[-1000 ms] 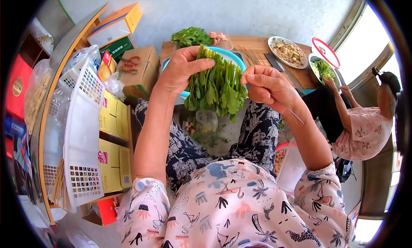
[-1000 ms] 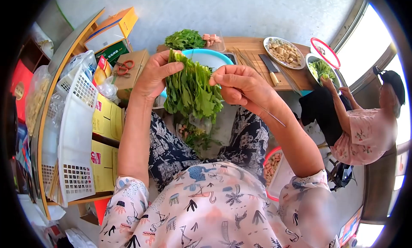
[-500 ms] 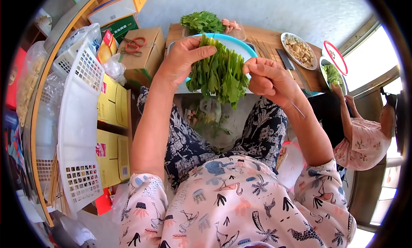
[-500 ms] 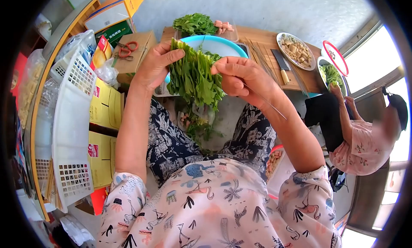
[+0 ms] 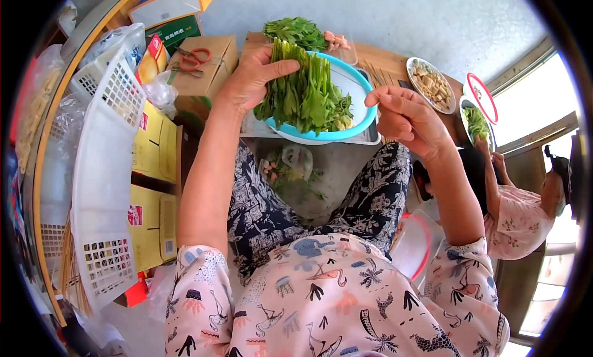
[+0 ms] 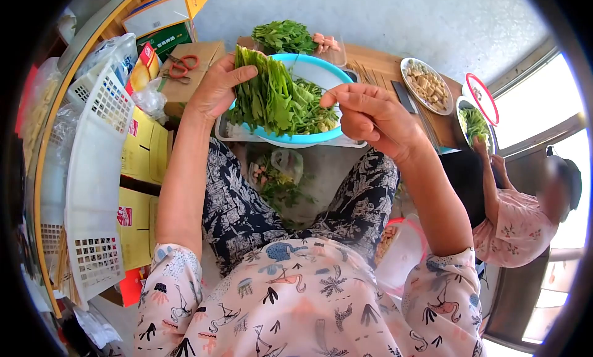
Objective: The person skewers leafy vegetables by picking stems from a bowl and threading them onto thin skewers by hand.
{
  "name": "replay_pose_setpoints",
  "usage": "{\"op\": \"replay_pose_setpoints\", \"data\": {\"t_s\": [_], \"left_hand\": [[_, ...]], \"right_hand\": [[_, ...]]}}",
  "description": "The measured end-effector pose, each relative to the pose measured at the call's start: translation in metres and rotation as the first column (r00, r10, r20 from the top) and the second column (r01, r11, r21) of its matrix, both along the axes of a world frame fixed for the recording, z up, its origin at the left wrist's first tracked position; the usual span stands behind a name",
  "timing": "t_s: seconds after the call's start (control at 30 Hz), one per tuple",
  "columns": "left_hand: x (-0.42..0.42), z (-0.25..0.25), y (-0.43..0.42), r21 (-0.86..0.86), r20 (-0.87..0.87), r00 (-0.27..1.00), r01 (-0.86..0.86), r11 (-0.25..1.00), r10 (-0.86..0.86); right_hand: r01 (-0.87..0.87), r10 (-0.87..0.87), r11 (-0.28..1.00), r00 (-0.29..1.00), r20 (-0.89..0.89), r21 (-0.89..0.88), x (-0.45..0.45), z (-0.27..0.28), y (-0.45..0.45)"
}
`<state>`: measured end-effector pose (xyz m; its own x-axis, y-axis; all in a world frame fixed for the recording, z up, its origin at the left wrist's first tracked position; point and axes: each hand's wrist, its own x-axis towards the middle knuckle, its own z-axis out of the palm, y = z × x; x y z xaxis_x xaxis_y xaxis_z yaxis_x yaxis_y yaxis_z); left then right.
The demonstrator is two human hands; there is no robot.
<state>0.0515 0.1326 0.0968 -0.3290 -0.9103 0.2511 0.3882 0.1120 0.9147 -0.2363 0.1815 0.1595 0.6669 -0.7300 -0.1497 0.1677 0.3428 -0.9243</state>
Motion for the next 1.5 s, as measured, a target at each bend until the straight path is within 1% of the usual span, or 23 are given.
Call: {"op": "replay_pose_setpoints", "data": {"t_s": [0.07,0.13,0.17,0.2,0.27,0.3,0.33,0.4,0.43,0.5,0.6,0.67,0.73,0.8,0.87,1.0,1.1,1.2,1.27,1.33,1.43,1.47,1.5], "left_hand": [[-0.005,-0.006,-0.002,-0.026,-0.010,1.000,0.012,1.000,-0.012],[-0.005,-0.018,-0.007,-0.018,0.197,0.980,-0.011,1.000,0.014],[-0.006,-0.025,-0.010,0.005,0.220,0.975,-0.014,1.000,0.013],[-0.006,-0.033,-0.012,0.001,0.158,0.987,0.000,1.000,0.000],[-0.008,-0.049,-0.020,0.057,0.058,0.991,-0.127,0.990,0.124],[-0.004,-0.055,-0.024,0.171,0.113,0.978,-0.191,0.967,0.174],[-0.002,-0.072,-0.036,0.176,-0.002,0.981,-0.191,0.966,0.194],[0.001,-0.085,-0.048,0.223,-0.059,0.959,-0.257,0.940,0.276],[0.002,-0.086,-0.052,0.223,-0.061,0.959,-0.259,0.940,0.278],[0.003,-0.087,-0.062,0.341,-0.155,0.919,-0.295,0.893,0.363],[-0.001,-0.089,-0.076,0.387,-0.243,0.873,-0.312,0.868,0.423],[-0.002,-0.094,-0.080,0.396,-0.256,0.871,-0.302,0.867,0.420],[-0.003,-0.101,-0.081,0.508,-0.173,0.860,-0.339,0.792,0.479],[-0.005,-0.103,-0.083,0.487,-0.186,0.865,-0.331,0.808,0.466],[-0.005,-0.097,-0.083,0.424,-0.167,0.882,-0.339,0.840,0.440],[-0.004,-0.092,-0.080,0.412,-0.154,0.891,-0.335,0.848,0.427],[-0.003,-0.089,-0.078,0.417,-0.164,0.890,-0.329,0.848,0.426],[-0.004,-0.088,-0.074,0.416,-0.171,0.892,-0.319,0.852,0.418],[-0.005,-0.088,-0.071,0.415,-0.186,0.909,-0.271,0.869,0.372],[-0.008,-0.086,-0.069,0.408,-0.172,0.919,-0.261,0.875,0.354],[-0.011,-0.082,-0.067,0.408,-0.144,0.942,-0.222,0.885,0.302],[-0.011,-0.081,-0.066,0.408,-0.143,0.941,-0.227,0.884,0.308],[-0.011,-0.080,-0.066,0.419,-0.149,0.941,-0.218,0.881,0.303]], "right_hand": [[0.007,-0.007,1.000,1.000,0.005,-0.013,-0.003,0.003,-0.004],[0.023,-0.023,0.999,1.000,0.005,-0.040,-0.006,0.010,-0.011],[0.056,-0.056,0.998,0.998,0.011,-0.037,-0.008,0.012,-0.013],[0.049,-0.048,0.997,0.999,0.012,-0.054,-0.009,0.013,-0.017],[0.112,-0.112,0.990,0.994,0.004,-0.088,-0.014,0.017,-0.025],[0.136,-0.138,0.985,0.990,-0.011,-0.103,-0.017,0.017,-0.031],[0.130,-0.132,0.985,0.991,-0.013,-0.114,-0.021,0.018,-0.038],[0.203,-0.208,0.967,0.978,-0.020,-0.157,-0.028,0.020,-0.050],[0.223,-0.228,0.958,0.974,-0.006,-0.181,-0.030,0.021,-0.054],[0.252,-0.260,0.947,0.966,-0.012,-0.199,-0.031,0.022,-0.067],[0.280,-0.290,0.930,0.957,-0.008,-0.237,-0.028,0.021,-0.090],[0.340,-0.354,0.914,0.935,-0.025,-0.220,-0.019,0.020,-0.106],[0.351,-0.360,0.915,0.933,-0.010,-0.199,-0.012,0.014,-0.127],[0.367,-0.373,0.913,0.928,0.001,-0.179,-0.010,0.003,-0.149],[0.306,-0.298,0.944,0.951,0.077,-0.126,-0.006,-0.010,-0.178],[0.309,-0.301,0.946,0.949,0.094,-0.094,0.012,-0.035,-0.222],[0.317,-0.311,0.947,0.946,0.088,-0.059,0.020,-0.045,-0.253],[0.390,-0.386,0.919,0.920,0.061,-0.064,0.025,-0.047,-0.280],[0.435,-0.438,0.874,0.898,0.039,-0.216,0.033,-0.044,-0.295],[0.455,-0.463,0.854,0.886,0.031,-0.253,0.050,-0.048,-0.309],[0.466,-0.628,0.693,0.765,-0.143,-0.550,0.092,-0.072,-0.335],[0.434,-0.692,0.650,0.678,-0.250,-0.624,0.107,-0.086,-0.343],[0.371,-0.727,0.579,0.637,-0.254,-0.727,0.123,-0.108,-0.357]]}}
